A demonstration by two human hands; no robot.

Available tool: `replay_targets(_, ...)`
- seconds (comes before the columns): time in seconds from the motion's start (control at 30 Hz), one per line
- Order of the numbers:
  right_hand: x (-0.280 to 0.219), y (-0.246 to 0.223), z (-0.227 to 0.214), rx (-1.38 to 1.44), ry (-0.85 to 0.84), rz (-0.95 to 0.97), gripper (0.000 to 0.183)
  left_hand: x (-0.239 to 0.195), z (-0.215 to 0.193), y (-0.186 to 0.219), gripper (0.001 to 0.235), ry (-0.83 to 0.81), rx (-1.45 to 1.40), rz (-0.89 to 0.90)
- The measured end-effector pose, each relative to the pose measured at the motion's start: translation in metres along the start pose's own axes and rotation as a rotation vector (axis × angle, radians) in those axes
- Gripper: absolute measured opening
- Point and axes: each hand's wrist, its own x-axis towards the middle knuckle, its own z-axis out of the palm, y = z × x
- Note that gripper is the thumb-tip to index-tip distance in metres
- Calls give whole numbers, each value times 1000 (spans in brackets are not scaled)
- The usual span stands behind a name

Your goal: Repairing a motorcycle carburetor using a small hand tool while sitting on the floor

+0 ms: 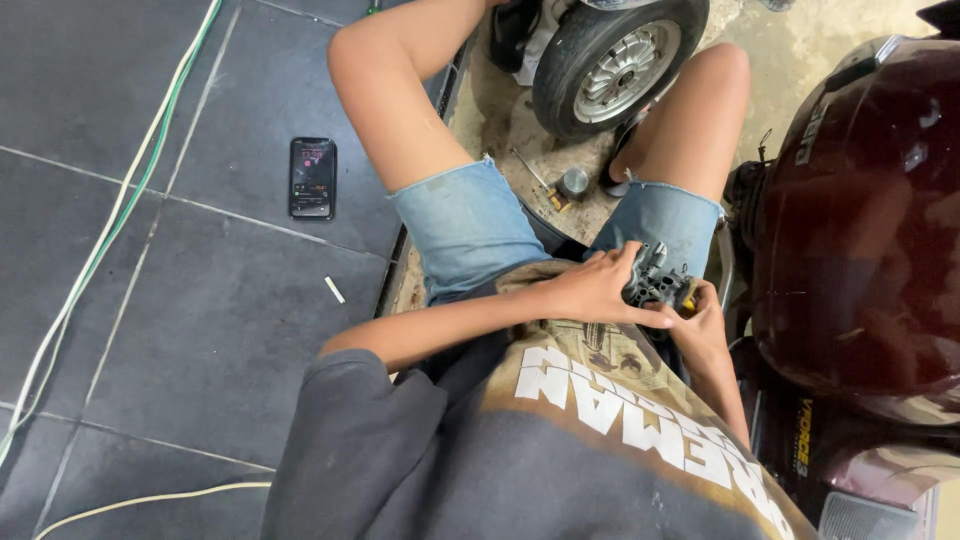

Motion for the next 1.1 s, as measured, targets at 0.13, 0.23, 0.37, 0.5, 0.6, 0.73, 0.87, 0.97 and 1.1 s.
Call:
replay_targets(0.13,3,-28,-6,-5,63,-82,58,37,26,-15,125,58,-355,-7)
replay_targets(0.23,29,-7,-25,-61,96,-183,61,65,38,-22,111,250,-820,-78)
replay_targets(0.37,29,-34,-6,-1,128,-230,55,88,40,-11,92,205,-1241,-229)
replay_targets(0.5,37,4,3,56,122,-180,72,96,46,-21,82,260,-1276,-311)
replay_targets(0.6,31,15,-4,-108,-54,-205,86,130,71,-66,80,280,-1326,-333)
replay_targets(0.73,15,-19,-27,-252,-233,-264,83,104,57,-52,76,239,-1443,-366)
replay_targets(0.87,-8,-70,-22,-307,-86,-430,38,97,60,-48,71,270,-1435,-367)
replay_targets(0.97,-10,-67,-25,-348,17,-530,31,102,73,-72,64,333,-1390,-360)
replay_targets(1.1,-13,-60,-17,-430,22,-720,14,114,76,-58,59,332,-1481,-399)
